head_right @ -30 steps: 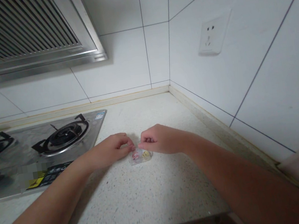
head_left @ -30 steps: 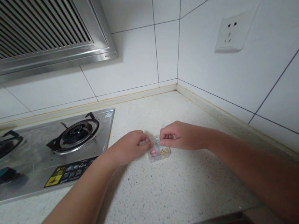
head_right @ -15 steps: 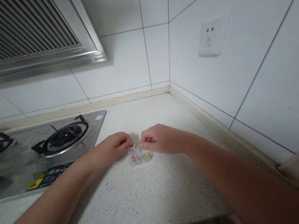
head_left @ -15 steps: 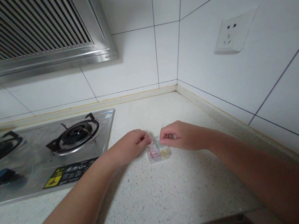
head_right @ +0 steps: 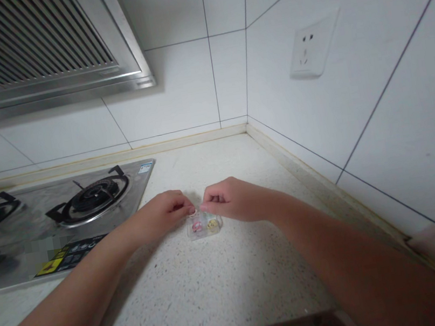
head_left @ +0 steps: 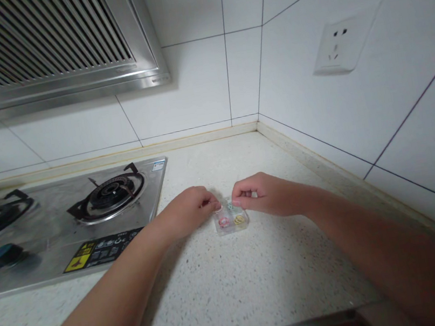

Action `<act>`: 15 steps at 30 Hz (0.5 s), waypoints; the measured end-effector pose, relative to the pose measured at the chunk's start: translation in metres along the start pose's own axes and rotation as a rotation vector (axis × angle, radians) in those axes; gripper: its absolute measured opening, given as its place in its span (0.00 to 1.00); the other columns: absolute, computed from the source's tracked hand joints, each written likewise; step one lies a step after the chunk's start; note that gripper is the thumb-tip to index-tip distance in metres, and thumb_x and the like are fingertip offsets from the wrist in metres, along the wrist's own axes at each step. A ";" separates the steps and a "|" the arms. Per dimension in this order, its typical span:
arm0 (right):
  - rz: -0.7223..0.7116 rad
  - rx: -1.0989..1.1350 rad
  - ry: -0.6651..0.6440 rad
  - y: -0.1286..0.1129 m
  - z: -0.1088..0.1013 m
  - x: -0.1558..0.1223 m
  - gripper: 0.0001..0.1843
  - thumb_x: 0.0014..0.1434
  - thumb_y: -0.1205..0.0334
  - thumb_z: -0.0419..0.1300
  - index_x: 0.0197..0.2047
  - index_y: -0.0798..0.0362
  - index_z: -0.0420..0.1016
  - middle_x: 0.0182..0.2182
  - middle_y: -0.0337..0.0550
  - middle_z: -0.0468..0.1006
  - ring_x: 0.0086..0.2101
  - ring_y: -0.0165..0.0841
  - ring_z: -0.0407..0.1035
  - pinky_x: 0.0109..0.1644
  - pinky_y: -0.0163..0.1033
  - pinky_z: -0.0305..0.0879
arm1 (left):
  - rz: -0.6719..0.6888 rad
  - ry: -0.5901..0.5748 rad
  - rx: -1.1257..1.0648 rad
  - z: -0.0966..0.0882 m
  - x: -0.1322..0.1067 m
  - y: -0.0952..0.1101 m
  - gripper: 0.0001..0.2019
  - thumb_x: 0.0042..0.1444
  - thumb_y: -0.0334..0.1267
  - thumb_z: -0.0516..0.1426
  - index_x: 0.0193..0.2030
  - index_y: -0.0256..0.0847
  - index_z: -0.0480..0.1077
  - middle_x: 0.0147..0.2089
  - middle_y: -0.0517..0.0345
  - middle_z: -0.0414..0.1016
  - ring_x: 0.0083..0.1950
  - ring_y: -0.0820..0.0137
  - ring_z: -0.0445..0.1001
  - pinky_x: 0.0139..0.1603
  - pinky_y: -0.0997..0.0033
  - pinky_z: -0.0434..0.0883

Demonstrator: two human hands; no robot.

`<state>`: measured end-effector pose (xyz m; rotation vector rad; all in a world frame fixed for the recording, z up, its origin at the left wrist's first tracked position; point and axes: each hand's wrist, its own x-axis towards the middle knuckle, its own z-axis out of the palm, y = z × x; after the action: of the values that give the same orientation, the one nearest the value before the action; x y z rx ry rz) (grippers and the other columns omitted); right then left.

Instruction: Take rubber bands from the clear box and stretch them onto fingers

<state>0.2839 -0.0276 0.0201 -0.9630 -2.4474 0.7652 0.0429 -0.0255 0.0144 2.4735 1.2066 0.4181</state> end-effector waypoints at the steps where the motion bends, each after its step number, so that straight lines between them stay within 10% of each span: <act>1: 0.002 0.023 0.012 -0.001 0.000 0.000 0.14 0.66 0.53 0.58 0.37 0.55 0.78 0.26 0.38 0.75 0.27 0.28 0.64 0.31 0.34 0.56 | -0.013 -0.006 0.002 0.000 0.000 0.000 0.13 0.64 0.41 0.55 0.35 0.39 0.79 0.32 0.56 0.75 0.34 0.69 0.71 0.34 0.71 0.60; 15: -0.008 0.021 0.023 -0.002 -0.002 0.000 0.14 0.66 0.53 0.58 0.38 0.54 0.78 0.27 0.37 0.76 0.28 0.28 0.67 0.32 0.34 0.58 | -0.245 -0.051 0.106 0.000 0.003 0.024 0.14 0.61 0.43 0.56 0.39 0.42 0.82 0.35 0.53 0.81 0.34 0.65 0.75 0.33 0.68 0.61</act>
<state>0.2839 -0.0285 0.0232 -0.9488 -2.4172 0.7706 0.0612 -0.0369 0.0249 2.3649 1.5225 0.2286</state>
